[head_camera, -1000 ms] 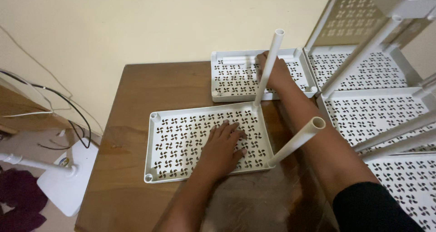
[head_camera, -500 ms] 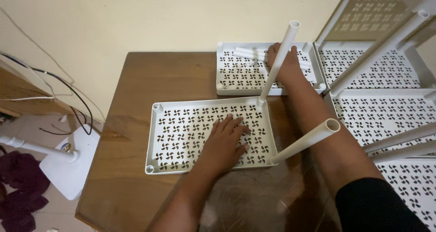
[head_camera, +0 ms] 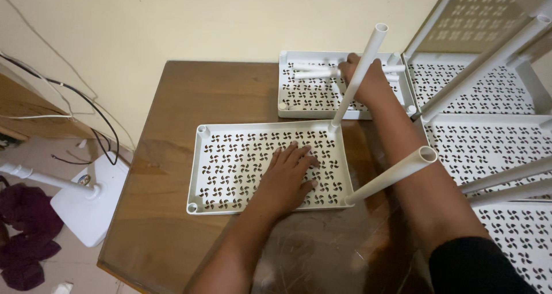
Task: The person assembles a white plastic storage shelf by inserting vertical poles into corner holes on perforated trays and securing them with small white plastic fasteners. The person works on a wooden table, handling multiple trays and poles to build a multi-tiered structure.
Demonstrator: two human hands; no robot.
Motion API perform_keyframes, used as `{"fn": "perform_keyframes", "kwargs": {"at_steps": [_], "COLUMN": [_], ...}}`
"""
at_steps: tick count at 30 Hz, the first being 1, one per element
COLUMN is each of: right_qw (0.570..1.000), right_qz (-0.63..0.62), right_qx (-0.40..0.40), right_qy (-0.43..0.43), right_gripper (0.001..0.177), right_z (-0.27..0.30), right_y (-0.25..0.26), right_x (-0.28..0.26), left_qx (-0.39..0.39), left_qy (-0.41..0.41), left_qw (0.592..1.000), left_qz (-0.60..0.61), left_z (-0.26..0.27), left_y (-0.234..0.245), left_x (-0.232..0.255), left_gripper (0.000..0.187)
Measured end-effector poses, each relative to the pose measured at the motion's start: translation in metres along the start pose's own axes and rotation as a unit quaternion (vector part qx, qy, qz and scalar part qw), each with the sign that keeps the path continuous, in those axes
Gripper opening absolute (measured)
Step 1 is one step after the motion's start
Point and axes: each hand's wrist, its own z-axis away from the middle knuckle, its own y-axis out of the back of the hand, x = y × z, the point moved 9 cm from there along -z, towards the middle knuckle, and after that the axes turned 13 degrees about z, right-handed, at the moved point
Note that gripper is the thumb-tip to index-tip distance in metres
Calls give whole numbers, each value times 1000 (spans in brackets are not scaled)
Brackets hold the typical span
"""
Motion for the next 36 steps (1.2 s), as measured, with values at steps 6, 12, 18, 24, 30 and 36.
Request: {"fn": "perform_keyframes", "kwargs": {"at_steps": [6, 12, 18, 24, 30, 36], "right_qw": [990, 979, 989, 994, 964, 865], "right_qz": [-47, -117, -67, -94, -181, -444], "right_qx": [-127, -153, -123, 33, 179, 130], "right_qy": [43, 71, 52, -53, -80, -195], "right_gripper": [35, 31, 20, 22, 19, 18], "right_z": [17, 28, 34, 50, 77, 109], "right_y": [-9, -6, 13, 54, 95, 97], "right_x": [-23, -31, -30, -11, 2, 10], "left_qx": [14, 15, 17, 13, 27, 26], "left_qy": [-11, -19, -19, -22, -43, -41], "left_qw": [1000, 1000, 1000, 1000, 999, 999], "left_qz": [10, 7, 11, -3, -8, -16], "left_z": [2, 1, 0, -5, -4, -4], "left_y": [0, -2, -5, -12, -14, -13], "left_x": [-1, -3, -8, -15, -19, -13], "left_gripper": [40, 38, 37, 40, 41, 39]}}
